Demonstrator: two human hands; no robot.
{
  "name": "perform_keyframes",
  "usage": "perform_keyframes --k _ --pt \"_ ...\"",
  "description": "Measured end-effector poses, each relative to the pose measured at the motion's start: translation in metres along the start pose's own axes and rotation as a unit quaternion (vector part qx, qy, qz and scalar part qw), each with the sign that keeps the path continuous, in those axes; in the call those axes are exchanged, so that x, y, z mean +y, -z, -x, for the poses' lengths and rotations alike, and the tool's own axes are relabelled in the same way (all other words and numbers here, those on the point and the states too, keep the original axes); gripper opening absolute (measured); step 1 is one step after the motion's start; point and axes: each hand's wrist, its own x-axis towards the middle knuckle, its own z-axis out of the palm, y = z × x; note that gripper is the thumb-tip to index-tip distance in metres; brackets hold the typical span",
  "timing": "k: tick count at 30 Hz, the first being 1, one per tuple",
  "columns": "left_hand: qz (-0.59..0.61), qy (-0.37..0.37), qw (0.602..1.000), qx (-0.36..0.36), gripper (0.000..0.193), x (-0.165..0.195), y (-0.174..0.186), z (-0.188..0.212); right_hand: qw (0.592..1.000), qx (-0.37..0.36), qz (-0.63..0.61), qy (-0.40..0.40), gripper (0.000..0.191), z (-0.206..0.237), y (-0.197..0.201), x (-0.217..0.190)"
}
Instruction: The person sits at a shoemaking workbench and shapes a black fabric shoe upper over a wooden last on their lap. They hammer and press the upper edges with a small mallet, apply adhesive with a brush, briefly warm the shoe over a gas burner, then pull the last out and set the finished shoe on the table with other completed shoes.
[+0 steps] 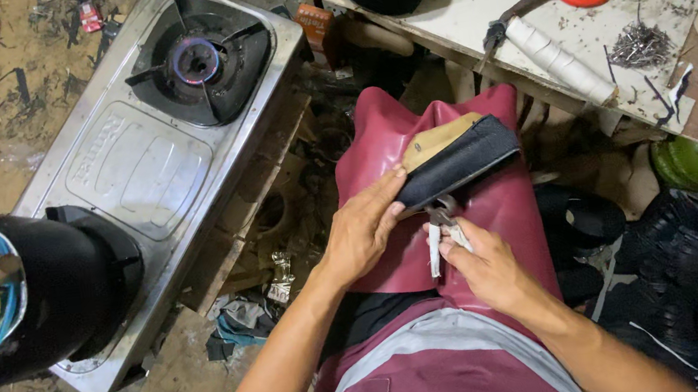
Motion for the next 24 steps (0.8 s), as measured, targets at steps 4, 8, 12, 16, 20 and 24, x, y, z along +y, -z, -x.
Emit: perform_keyframes --k 4,8,12,16,20,24 --pt "-0.045 -0.034 0.998 0.017 0.044 0.011 -0.001 0.006 0.986 -0.029 0.158 0.037 0.044 0.012 0.011 -0.037" --pt "-0.040 -0.033 0.999 0.003 0.044 0.018 0.001 0.006 0.928 -0.005 0.342 0.147 0.052 0.016 0.012 -0.054" --pt "0.011 0.007 0.999 -0.044 0.038 0.020 0.007 -0.009 0.882 0.001 0.460 0.101 0.061 0.008 0.011 -0.049" --pt "-0.020 0.018 0.997 -0.068 0.039 0.025 0.008 -0.024 0.896 0.008 0.428 0.120 0.051 0.000 0.022 -0.041" --pt "-0.062 0.058 0.990 -0.108 0.043 0.024 0.005 -0.031 0.914 0.029 0.376 0.149 0.054 -0.001 0.029 -0.040" --pt "-0.053 -0.015 0.996 -0.068 0.044 0.021 -0.002 -0.033 0.916 0.036 0.376 0.136 0.052 -0.001 0.031 -0.039"
